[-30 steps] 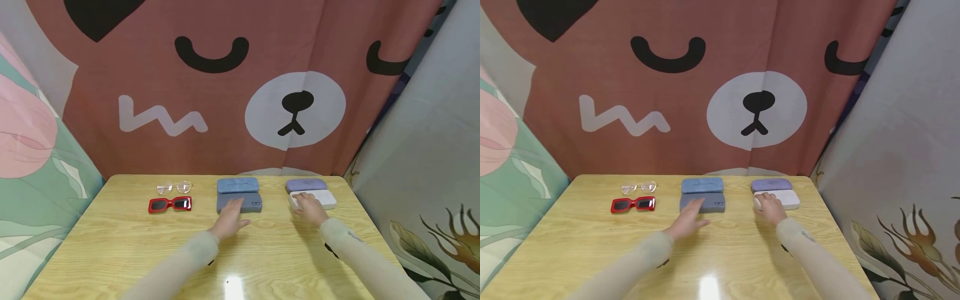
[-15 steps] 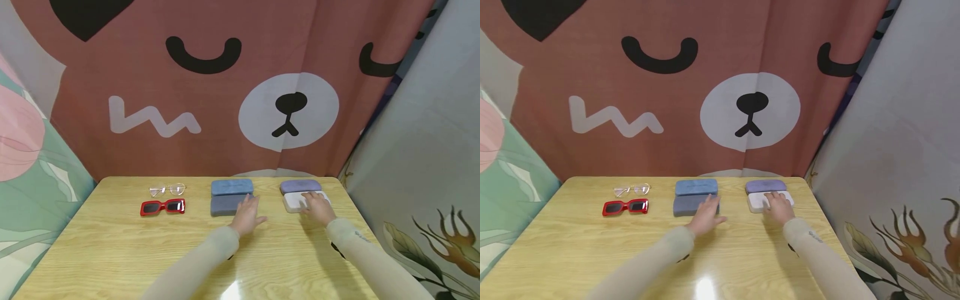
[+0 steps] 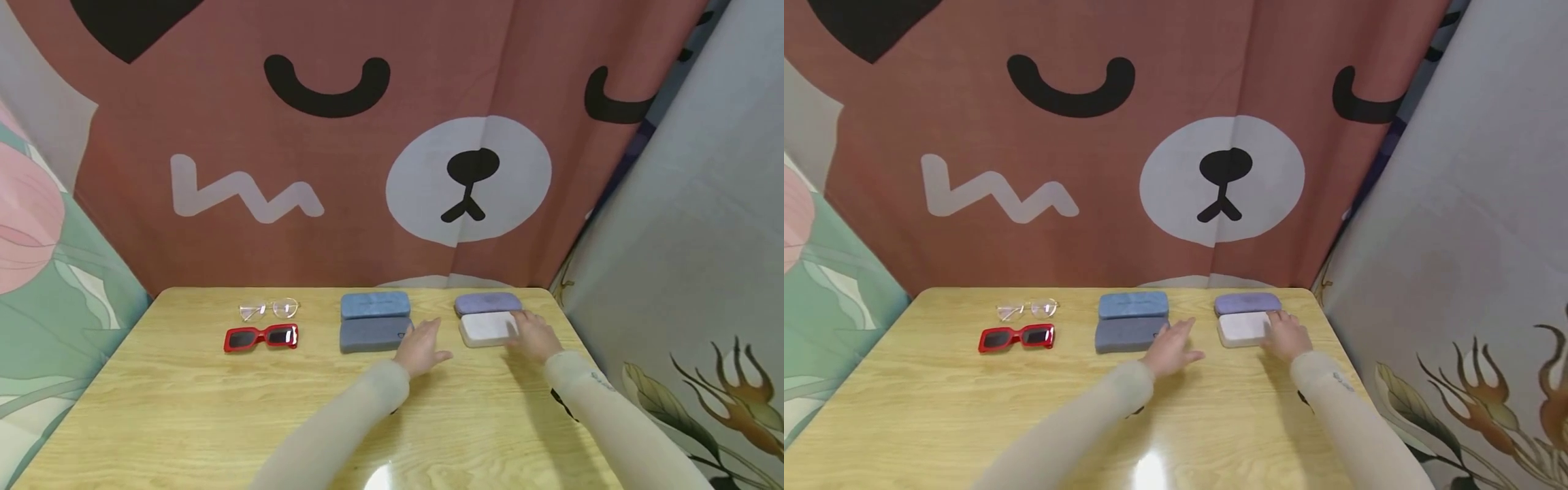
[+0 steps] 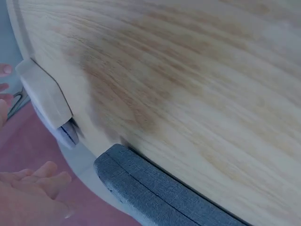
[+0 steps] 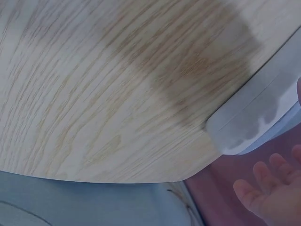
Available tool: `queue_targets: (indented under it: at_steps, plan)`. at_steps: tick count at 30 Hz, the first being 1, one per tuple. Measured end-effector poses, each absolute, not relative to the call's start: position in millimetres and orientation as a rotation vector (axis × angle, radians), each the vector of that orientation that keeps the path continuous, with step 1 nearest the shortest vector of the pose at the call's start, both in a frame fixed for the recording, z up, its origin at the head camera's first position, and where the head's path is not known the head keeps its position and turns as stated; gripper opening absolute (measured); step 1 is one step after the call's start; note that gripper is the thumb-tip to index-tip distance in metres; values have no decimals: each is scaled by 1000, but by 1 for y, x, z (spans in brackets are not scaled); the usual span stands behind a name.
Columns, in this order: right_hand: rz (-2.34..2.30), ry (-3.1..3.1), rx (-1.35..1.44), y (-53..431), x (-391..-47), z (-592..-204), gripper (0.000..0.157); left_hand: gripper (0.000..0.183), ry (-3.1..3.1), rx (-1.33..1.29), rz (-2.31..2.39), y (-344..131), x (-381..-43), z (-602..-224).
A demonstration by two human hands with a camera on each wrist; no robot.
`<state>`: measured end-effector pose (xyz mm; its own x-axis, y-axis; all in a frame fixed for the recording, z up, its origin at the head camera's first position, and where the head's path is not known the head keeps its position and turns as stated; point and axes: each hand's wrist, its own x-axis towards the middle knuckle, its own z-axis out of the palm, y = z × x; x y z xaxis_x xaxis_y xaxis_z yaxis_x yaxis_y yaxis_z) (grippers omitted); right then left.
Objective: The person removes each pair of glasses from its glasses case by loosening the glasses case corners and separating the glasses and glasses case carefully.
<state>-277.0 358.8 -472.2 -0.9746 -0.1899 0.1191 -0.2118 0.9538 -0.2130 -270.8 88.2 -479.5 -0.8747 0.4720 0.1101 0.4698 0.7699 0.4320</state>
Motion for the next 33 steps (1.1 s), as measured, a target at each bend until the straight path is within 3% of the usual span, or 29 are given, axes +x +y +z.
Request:
queue_targets:
  at_steps: [21,33]
  plan:
    - [404,-3171,121,393,-298,-482,89,73,2946,739,552,136,-287,-480]
    - [452,-3208,162,396,-309,-482,96,82,2979,613,559,164,-292,-504]
